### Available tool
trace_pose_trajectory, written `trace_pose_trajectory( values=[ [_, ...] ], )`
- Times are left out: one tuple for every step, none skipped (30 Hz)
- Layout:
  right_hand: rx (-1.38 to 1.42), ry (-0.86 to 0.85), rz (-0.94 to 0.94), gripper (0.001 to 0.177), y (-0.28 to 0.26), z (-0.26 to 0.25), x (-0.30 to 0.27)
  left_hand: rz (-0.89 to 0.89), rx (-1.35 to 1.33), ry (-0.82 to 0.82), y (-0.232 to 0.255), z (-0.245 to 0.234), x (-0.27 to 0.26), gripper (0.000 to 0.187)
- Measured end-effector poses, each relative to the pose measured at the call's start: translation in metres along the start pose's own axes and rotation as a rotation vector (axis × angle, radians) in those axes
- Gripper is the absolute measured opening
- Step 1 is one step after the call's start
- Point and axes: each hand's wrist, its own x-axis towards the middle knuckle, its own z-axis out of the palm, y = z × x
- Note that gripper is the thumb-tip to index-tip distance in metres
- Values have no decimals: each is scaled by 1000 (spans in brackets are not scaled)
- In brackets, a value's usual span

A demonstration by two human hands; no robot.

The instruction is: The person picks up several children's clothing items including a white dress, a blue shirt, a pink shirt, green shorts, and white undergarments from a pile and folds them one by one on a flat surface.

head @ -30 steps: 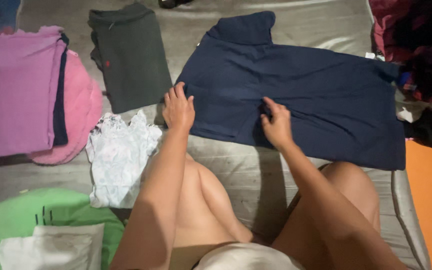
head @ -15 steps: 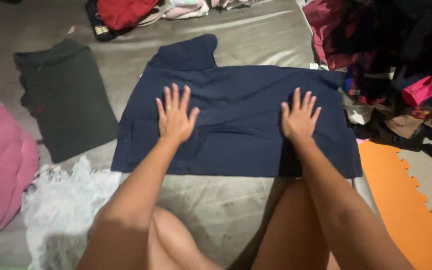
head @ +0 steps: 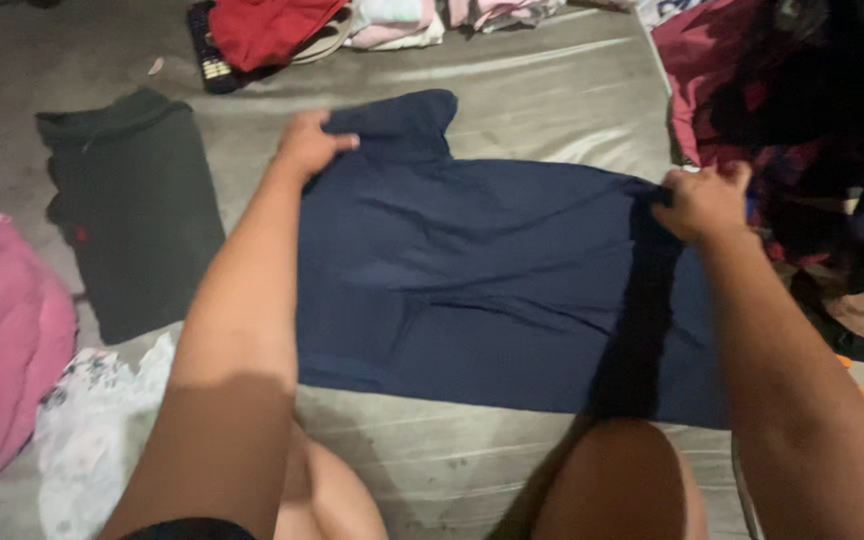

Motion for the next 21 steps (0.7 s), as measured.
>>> trace_pose_trajectory(
  values=[
    [-90,62,-74,35,3,-8,-4,197,-199,26,-5,-5,-1,48],
    [-35,180,-93,31,6,-15,-17,191,-199,28,-11,-14,-8,48],
    [22,295,-113,29,8,-19,-38,243,-384,0,-17,-27,-18,44],
    [65,339,-116,26,9,-23,-60,294,-570,-28,-22,-41,-31,41],
    [96,349,-113,25,10,-27,-84,286,-567,-21,-29,-56,-49,41],
    [127,359,-111,25,11,-31,-108,290,-486,-23,-38,-70,-73,40],
    [142,351,-93,22,4,-30,-136,294,-402,-24,-49,-80,-99,39],
    [156,342,-76,18,-2,-30,-163,214,-269,-78,-60,-86,-127,41],
    [158,349,-62,15,-10,-30,-186,140,-140,-134,-71,-89,-151,44],
    [164,353,-54,12,-20,-28,-207,300,-67,-157,-79,-84,-174,48],
    [151,237,-49,20,-29,-25,-228,462,5,-186,-86,-78,-194,53],
    [139,121,-44,35,-35,-23,-243,324,92,-265,-91,-71,-211,64],
    [138,118,-47,35,-39,-22,-251,181,177,-342,-92,-60,-226,74],
    [131,52,26,43,-43,-19,-258,132,239,-293,-89,-49,-234,86],
    [124,-10,100,51,-48,-14,-262,88,304,-238,-85,-37,-240,98],
    [125,-9,98,51,-50,-9,-263,37,276,-152,-81,-25,-244,89],
    [88,-47,192,44,-51,-4,-260,-17,247,-65,-78,-13,-247,80],
    [50,-84,285,37,-49,1,-255,-20,248,-61,-76,-3,-246,80],
    [54,-87,287,37,-49,7,-254,1,178,89,-76,7,-243,72],
    [80,-82,422,49,-48,12,-250,22,107,240,-81,12,-242,63],
    [100,-75,564,65,-40,13,-250,28,102,236,-88,16,-243,63]
  ],
)
